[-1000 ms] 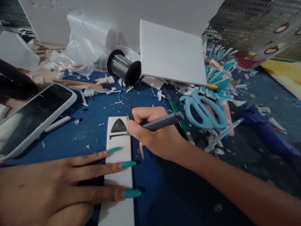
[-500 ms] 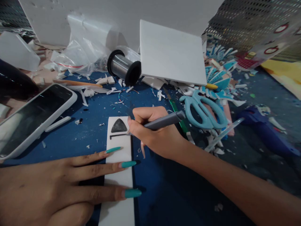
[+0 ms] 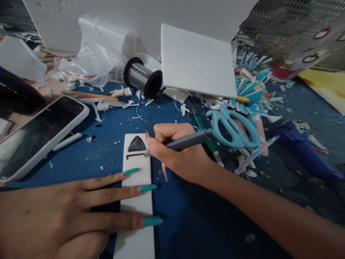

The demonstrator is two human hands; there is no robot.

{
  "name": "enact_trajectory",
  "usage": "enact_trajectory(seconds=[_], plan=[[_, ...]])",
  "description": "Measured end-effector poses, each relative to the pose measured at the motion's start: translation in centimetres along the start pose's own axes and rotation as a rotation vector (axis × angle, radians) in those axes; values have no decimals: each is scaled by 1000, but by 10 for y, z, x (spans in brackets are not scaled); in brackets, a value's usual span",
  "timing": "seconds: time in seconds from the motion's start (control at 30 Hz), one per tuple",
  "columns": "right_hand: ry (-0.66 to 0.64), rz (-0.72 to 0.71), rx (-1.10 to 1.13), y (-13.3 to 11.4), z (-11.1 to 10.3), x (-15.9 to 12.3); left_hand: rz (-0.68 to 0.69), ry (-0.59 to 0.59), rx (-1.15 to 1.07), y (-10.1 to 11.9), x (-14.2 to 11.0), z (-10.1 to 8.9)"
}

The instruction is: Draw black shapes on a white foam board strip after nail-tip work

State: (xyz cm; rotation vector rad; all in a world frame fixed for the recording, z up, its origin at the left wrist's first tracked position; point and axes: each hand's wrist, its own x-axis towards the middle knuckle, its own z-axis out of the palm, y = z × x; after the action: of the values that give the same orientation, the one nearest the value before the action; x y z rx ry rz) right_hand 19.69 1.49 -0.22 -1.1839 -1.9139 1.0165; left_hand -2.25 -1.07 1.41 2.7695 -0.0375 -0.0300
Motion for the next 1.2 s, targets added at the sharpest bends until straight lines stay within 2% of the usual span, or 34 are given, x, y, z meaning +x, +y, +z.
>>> enact_trajectory(seconds=[0.17, 0.3, 0.53, 0.6, 0.77, 1.1, 1.2], plan=[[-36, 48, 160, -3, 8, 0, -8, 49, -27, -1, 2, -3], [-79, 33, 127, -2, 12, 2, 0, 99, -61, -2, -1, 4], [-76, -23, 6, -2, 14, 2, 1, 159, -43, 0, -7, 18], [-72, -31, -18, -3, 14, 2, 2, 149, -59, 0, -6, 15], [-95, -19, -22, -4, 14, 3, 15, 36, -58, -1, -3, 7], [-80, -35, -49, -4, 13, 4, 0, 144, -90, 0, -3, 8], [-69, -40, -67, -4, 13, 4, 9, 83, -62, 0, -3, 4]])
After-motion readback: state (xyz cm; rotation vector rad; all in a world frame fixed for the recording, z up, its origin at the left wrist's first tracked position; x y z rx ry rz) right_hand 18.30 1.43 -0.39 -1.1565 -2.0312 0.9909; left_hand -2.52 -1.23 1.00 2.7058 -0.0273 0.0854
